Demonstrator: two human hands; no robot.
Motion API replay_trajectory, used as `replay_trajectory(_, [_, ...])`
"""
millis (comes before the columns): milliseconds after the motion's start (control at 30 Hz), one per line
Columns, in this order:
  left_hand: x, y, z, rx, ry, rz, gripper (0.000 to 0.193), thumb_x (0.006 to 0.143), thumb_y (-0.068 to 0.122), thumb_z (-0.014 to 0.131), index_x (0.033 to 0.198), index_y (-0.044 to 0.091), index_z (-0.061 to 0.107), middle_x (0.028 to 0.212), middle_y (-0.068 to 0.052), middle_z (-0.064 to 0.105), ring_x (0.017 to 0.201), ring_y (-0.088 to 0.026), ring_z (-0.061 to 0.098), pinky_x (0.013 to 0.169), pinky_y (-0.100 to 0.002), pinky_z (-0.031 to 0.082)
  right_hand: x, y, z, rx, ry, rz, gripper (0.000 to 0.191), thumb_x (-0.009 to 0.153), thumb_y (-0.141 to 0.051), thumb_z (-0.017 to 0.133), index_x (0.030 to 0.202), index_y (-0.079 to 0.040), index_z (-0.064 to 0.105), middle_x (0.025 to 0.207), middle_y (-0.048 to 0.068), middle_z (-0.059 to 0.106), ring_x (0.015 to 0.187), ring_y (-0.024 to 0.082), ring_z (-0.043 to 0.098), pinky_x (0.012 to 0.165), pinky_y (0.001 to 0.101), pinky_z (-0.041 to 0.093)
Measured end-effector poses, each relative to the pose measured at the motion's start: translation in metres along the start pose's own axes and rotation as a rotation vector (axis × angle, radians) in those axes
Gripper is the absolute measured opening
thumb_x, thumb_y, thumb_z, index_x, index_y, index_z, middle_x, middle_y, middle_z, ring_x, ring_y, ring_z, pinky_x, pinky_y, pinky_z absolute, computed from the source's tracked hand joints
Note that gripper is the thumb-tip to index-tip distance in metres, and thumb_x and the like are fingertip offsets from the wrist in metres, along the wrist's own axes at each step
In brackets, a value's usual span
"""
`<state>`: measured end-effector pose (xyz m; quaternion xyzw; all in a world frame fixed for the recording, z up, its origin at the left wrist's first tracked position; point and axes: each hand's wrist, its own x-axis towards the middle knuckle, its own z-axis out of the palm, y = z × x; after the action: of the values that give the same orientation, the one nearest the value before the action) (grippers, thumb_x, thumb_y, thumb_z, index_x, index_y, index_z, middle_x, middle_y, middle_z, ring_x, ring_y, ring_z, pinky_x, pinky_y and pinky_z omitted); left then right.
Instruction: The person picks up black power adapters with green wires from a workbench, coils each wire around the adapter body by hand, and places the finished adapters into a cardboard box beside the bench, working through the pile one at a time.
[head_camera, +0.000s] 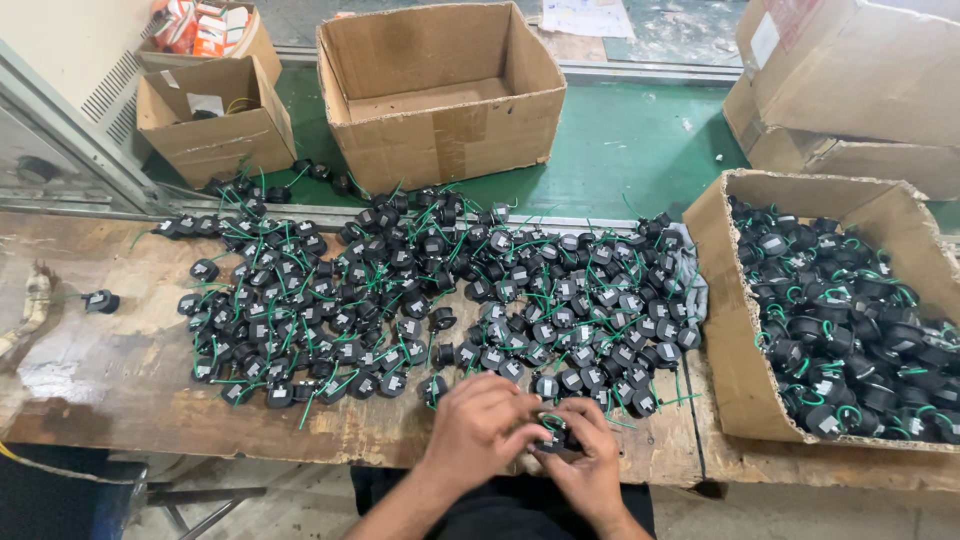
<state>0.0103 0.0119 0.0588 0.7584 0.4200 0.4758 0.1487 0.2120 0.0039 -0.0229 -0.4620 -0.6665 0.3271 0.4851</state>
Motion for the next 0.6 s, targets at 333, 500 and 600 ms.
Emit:
replay_trajectory(333, [0.016,-0.071,-0.028,0.443,0.137,-0.145,0.041,0.074,0.016,0.077,0.113,0.001,0.073,0.117,-0.016,0.071,0.11,-0.036,0.062,0.088,-0.043,0.052,0.0,0.002,-0.001,0.119,-0.084,-0.06,0.035,0.075,0.0,0.083,0.103,-0.005,0.063,0.105,0.009,0.067,0.098,0.016,0.067,0.087,0.0284,0.054])
replay_trajectory(500, [0.008,-0.09,-0.025,0.407,-0.056,-0.289,0.027,0.085,0.011,0.072,0.111,0.016,0.075,0.119,0.0,0.071,0.117,-0.024,0.065,0.095,-0.038,0.054,-0.006,0.001,0.002,0.227,-0.169,0.194,0.05,0.082,0.001,0.075,0.126,-0.007,0.054,0.1,0.005,0.071,0.083,0.01,0.067,0.071,0.0248,0.057])
replay_trajectory(600, [0.01,-0.095,-0.026,0.412,-0.04,-0.361,0.034,0.083,0.01,0.073,0.117,0.014,0.072,0.123,-0.002,0.068,0.115,-0.026,0.063,0.091,-0.039,0.054,-0.003,-0.002,-0.001,0.441,-0.188,0.47,0.054,0.083,0.001,0.069,0.134,-0.014,0.058,0.103,0.004,0.071,0.08,0.014,0.068,0.065,0.0309,0.06])
